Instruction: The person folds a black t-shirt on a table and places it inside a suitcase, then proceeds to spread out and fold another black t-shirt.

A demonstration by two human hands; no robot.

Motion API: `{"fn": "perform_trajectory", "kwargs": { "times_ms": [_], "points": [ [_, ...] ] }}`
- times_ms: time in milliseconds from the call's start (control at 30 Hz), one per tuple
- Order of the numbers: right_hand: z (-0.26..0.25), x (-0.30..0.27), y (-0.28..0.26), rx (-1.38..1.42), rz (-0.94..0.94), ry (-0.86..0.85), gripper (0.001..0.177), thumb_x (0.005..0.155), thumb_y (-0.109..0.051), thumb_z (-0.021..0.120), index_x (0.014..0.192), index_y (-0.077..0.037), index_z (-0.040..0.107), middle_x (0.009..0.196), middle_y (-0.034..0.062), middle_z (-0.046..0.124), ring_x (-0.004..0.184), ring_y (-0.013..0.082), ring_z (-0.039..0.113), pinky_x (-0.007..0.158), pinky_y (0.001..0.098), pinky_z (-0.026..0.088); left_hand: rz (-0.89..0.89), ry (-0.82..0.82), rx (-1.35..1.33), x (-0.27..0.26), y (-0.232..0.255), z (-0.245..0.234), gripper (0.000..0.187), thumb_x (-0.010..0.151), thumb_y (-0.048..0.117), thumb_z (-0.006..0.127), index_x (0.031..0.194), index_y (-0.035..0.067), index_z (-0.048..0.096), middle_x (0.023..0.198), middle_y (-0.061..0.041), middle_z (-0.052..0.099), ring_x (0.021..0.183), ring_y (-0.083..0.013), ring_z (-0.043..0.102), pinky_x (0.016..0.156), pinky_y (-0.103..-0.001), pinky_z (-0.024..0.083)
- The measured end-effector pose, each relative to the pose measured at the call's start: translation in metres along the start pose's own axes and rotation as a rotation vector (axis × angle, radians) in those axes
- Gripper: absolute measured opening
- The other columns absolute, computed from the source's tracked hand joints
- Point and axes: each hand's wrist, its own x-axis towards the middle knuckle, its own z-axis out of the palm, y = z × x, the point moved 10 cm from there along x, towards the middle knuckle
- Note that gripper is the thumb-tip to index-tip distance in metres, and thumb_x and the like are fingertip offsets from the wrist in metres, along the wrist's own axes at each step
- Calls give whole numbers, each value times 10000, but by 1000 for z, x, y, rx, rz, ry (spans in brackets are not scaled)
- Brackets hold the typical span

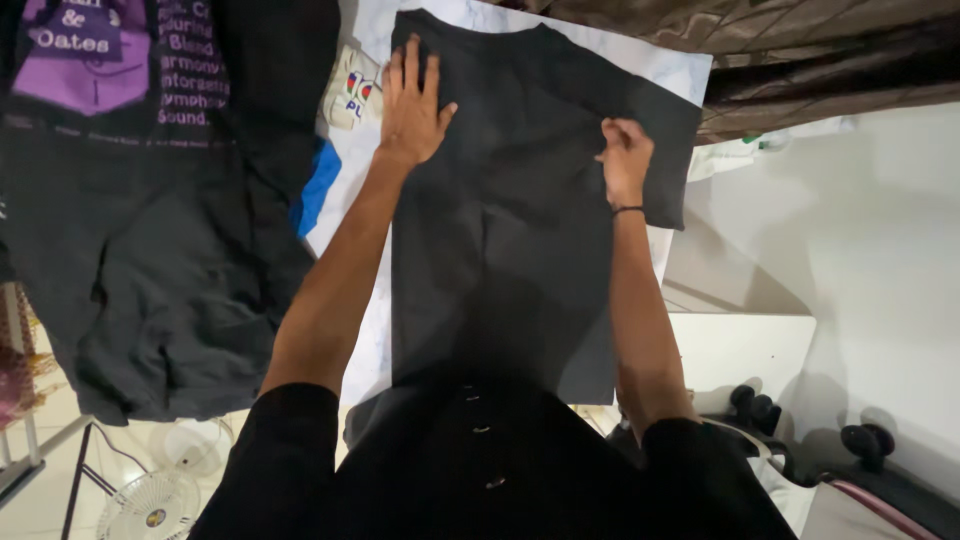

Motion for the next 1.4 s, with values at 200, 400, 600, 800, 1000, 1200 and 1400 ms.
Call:
{"fn": "perform_trajectory", "kwargs": {
  "times_ms": [200, 400, 600, 800, 1000, 1200, 1400],
  "points": [
    [4, -27, -5, 93, 167, 71, 199, 1032, -189, 676, 1079, -3, 624, 779, 47, 631, 571, 121, 606, 456, 272, 548, -80, -62, 92, 12, -22, 6, 881, 1076, 608, 579, 1685, 63, 251, 1729, -168, 26, 1586, -436, 38, 1293, -590, 43],
    [14, -47, -49, 54, 47, -15, 366, 923, -129, 756, 1229, -110, 556, 812, -56, 599, 649, 14, 553, 529, 183, 486, -132, -32, 154, 14, -23, 9, 842, 1087, 603, 560, 1686, 93, 258, 1720, -156, 44, 1542, -511, 19, 1264, -612, 48],
    [29, -71, -36, 11, 61, -267, 351, 907, -15, 866, 1244, -47, 771, 788, -9, 510, 629, 33, 419, 579, 189, 357, 30, 74, 110, -17, 40, -7, 607, 978, 258, 715, 1485, -19, 531, 1658, -331, 182, 1548, -546, 90, 1289, -611, 110],
    [25, -77, -22, -4, 167, -246, 446, 848, 21, 794, 1279, -46, 699, 1052, 27, 732, 795, 60, 666, 651, 214, 534, 216, 111, -250, -103, 131, -21, 302, 884, 151, 761, 1138, 29, 653, 1199, -169, 554, 1149, -394, 499, 960, -526, 461],
    [30, -87, -31, 110, 17, -141, 472, 869, 42, 785, 1313, -35, 644, 1169, 48, 703, 1091, 140, 669, 934, 271, 573, 273, 154, -102, -145, 160, -13, 351, 793, 158, 738, 1121, 44, 689, 1177, -153, 599, 1128, -367, 522, 950, -482, 487],
    [46, -132, -58, -23, 18, -391, 446, 893, 45, 797, 1295, -40, 626, 1089, 87, 672, 897, 149, 649, 743, 275, 541, 247, 167, -122, -153, 158, 8, 242, 851, 101, 758, 1079, 28, 725, 1114, -106, 631, 1118, -314, 553, 943, -440, 499],
    [51, -155, -36, 257, 286, -459, 549, 836, 82, 767, 1325, -46, 551, 1001, 91, 706, 780, 176, 749, 650, 293, 652, 251, 210, -163, -155, 159, -7, 264, 849, 92, 756, 1104, 31, 721, 1148, -101, 626, 1153, -322, 536, 958, -439, 483]
  ]
}}
